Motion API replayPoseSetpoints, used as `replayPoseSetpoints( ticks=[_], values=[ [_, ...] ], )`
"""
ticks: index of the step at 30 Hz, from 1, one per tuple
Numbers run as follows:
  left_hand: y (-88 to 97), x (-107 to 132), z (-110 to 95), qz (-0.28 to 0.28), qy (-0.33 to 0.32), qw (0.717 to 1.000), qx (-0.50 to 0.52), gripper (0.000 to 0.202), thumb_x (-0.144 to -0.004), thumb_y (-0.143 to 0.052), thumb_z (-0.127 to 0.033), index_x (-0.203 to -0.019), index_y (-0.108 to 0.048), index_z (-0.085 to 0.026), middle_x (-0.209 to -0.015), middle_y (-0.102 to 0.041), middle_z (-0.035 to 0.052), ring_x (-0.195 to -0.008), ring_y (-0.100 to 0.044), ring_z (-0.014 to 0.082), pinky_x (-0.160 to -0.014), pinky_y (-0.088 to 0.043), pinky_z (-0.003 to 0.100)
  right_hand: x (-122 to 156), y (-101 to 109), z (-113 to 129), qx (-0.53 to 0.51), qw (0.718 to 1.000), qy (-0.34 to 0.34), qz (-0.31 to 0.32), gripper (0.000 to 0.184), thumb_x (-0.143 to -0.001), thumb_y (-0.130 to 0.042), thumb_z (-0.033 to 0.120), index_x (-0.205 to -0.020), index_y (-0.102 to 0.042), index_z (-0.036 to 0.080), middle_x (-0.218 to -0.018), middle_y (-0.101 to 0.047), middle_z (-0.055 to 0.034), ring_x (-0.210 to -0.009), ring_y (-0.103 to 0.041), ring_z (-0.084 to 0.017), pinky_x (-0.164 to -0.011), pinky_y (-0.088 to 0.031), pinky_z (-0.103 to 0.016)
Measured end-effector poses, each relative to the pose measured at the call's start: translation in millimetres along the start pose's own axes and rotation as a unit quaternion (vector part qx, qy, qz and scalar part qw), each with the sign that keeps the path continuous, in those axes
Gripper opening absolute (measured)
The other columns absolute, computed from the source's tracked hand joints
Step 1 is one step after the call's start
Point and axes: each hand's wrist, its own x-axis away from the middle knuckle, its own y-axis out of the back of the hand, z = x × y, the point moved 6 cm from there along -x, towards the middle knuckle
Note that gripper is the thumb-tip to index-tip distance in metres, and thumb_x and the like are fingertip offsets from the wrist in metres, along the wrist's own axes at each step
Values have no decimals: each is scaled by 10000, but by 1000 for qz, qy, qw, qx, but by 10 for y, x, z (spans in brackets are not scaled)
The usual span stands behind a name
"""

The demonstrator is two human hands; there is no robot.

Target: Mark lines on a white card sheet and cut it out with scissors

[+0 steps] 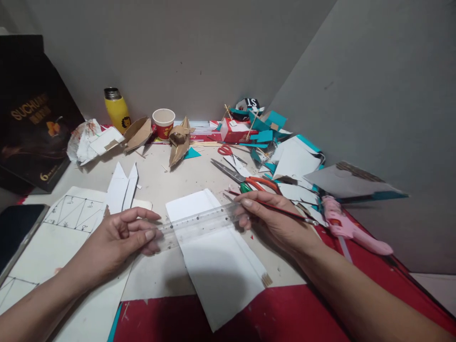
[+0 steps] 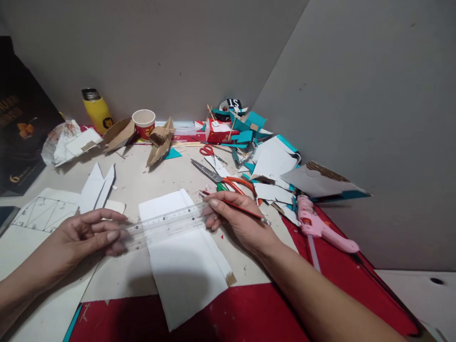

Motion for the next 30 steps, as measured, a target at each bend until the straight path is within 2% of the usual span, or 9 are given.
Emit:
replayPoseSetpoints(
  ticks=[5, 8, 13, 16, 19, 22, 25, 28, 30],
  values=[
    [102, 13, -3, -21, -14, 997, -79, 253, -776, -735, -414, -948, -708, -230, -679, -704, 7, -602, -619, 121, -608, -483, 242, 51, -14, 74, 114, 990, 79, -16, 247, -840, -708, 333, -1048, -724, 201, -820, -749, -50, -638, -692, -145, -587, -595, -258],
    [190, 10, -43, -44, 9, 992, -120, 329, -728, -748, -497, -932, -724, -239, -670, -712, 14, -608, -629, 135, -611, -481, 248, 67, -7, 107, 183, 975, 124, -26, 241, -911, -625, 323, -1108, -685, 200, -928, -747, -70, -743, -714, -163, -676, -603, -290],
    [298, -19, -158, -86, 62, 983, -152, 478, -536, -814, -588, -854, -757, -236, -656, -715, 32, -579, -642, 177, -542, -480, 270, 51, 9, 66, 224, 962, 156, -2, 257, -965, -543, 325, -1155, -636, 179, -1005, -731, -94, -854, -719, -190, -785, -579, -342],
    [347, -34, -190, -87, 69, 979, -172, 473, -552, -791, -610, -847, -765, -241, -621, -703, 30, -556, -606, 160, -513, -466, 253, 58, 8, 84, 262, 948, 180, 0, 241, -973, -521, 309, -1148, -632, 185, -978, -738, -82, -862, -719, -195, -837, -560, -370],
    [373, -41, -177, -82, 71, 981, -162, 446, -571, -793, -599, -851, -763, -253, -628, -698, 21, -545, -584, 137, -517, -465, 235, 70, -31, 132, 311, 926, 213, 2, 216, -960, -523, 273, -1119, -643, 188, -959, -745, -74, -864, -715, -199, -814, -562, -358],
    [360, -28, -165, -114, 92, 979, -145, 480, -466, -842, -589, -790, -759, -246, -663, -687, 22, -593, -606, 165, -568, -516, 278, 89, -98, 179, 364, 898, 247, 14, 202, -939, -535, 221, -1097, -658, 194, -1016, -744, -74, -916, -703, -201, -810, -562, -334],
    [296, 4, -242, -161, 89, 962, -203, 484, -411, -834, -597, -730, -742, -245, -704, -695, 38, -615, -603, 199, -605, -538, 350, 117, -161, 206, 392, 879, 270, 35, 210, -930, -519, 185, -1079, -667, 199, -1022, -747, -67, -914, -702, -193, -810, -565, -322],
    [214, 38, -348, -167, 50, 930, -322, 443, -487, -734, -648, -697, -720, -258, -701, -720, 68, -621, -607, 237, -573, -503, 367, 138, -194, 217, 402, 872, 275, 47, 227, -925, -505, 173, -1085, -663, 200, -1024, -747, -67, -912, -702, -185, -823, -567, -331],
    [204, 68, -362, -156, 24, 909, -386, 427, -551, -664, -665, -701, -716, -268, -755, -745, 88, -703, -642, 284, -616, -505, 389, 145, -203, 221, 409, 868, 277, 48, 228, -923, -501, 178, -1083, -663, 192, -1028, -746, -78, -921, -702, -187, -831, -567, -338]
  ],
)
